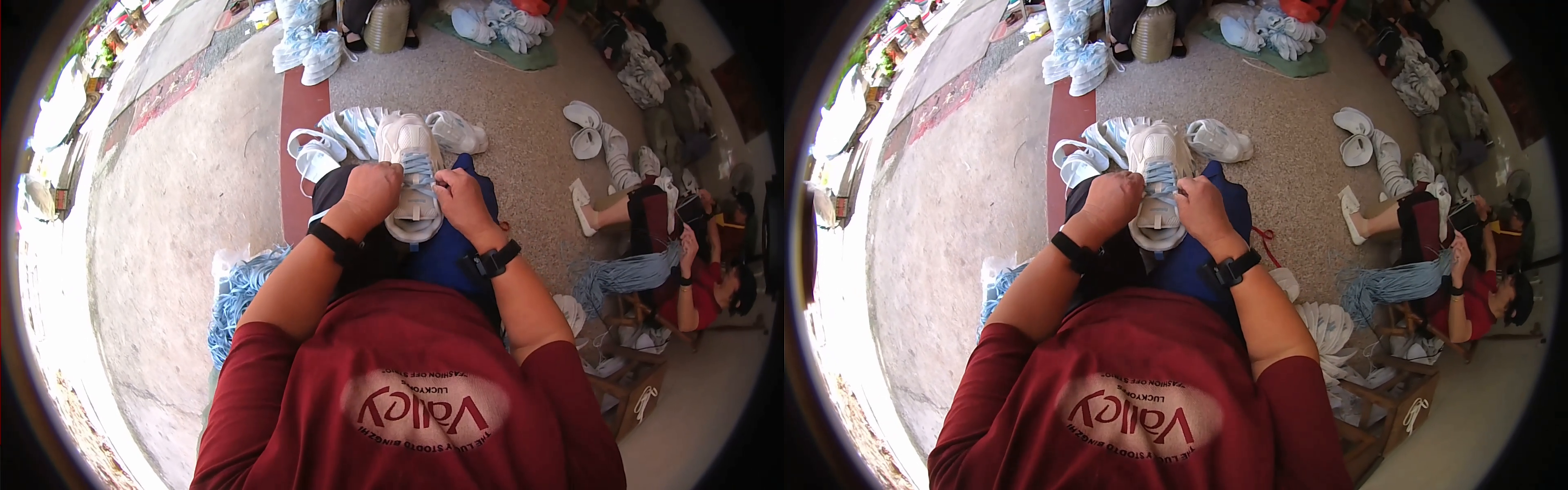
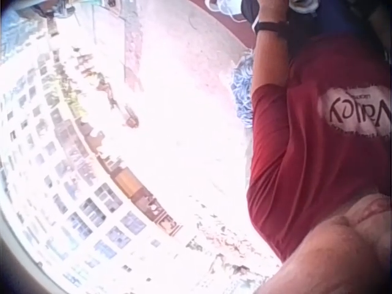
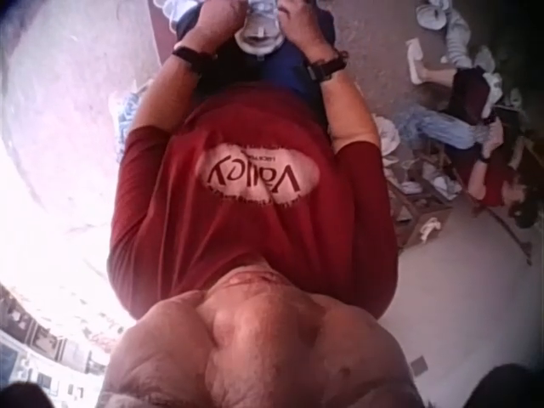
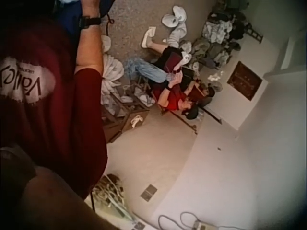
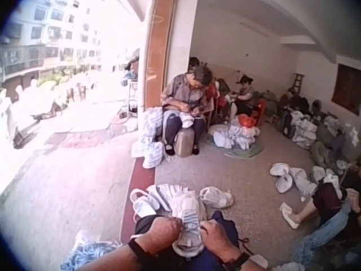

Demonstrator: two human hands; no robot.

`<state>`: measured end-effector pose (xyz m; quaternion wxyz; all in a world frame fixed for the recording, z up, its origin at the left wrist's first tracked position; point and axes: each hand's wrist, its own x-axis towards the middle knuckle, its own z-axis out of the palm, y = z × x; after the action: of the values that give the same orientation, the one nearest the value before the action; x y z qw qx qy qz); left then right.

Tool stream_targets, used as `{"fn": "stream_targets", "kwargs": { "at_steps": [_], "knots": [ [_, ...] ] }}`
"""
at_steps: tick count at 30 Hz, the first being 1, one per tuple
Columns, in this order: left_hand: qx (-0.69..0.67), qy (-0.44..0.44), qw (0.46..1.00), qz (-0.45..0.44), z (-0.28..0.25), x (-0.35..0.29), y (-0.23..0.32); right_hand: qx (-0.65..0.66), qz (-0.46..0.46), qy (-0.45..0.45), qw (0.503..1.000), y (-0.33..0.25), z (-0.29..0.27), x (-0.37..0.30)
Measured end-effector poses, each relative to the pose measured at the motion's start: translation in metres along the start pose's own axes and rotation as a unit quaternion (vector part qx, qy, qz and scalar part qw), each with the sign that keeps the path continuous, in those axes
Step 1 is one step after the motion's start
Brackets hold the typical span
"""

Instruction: Insert laces into the eyelets of a shoe upper.

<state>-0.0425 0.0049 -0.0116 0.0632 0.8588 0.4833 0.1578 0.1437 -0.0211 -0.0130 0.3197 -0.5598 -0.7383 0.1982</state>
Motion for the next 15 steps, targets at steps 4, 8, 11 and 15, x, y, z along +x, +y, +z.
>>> {"fn": "stream_targets", "kwargs": {
  "at_steps": [4,8,11,15],
  "knots": [
    [-0.173,0.001,0.98,-0.094,0.003,0.013,-0.009,0.009,0.0,0.002,1.0,-0.001,0.002,-0.001],
    [-0.478,-0.079,0.869,-0.102,0.002,0.016,-0.013,0.023,0.015,-0.001,1.0,-0.002,0.0,-0.003],
    [-0.476,-0.089,0.871,-0.084,0.004,0.01,-0.028,0.043,0.027,-0.009,0.999,-0.001,-0.002,-0.006],
    [-0.457,-0.09,0.884,-0.03,0.014,0.007,-0.036,0.042,0.02,-0.017,0.999,0.002,-0.003,-0.007]
  ]
}}
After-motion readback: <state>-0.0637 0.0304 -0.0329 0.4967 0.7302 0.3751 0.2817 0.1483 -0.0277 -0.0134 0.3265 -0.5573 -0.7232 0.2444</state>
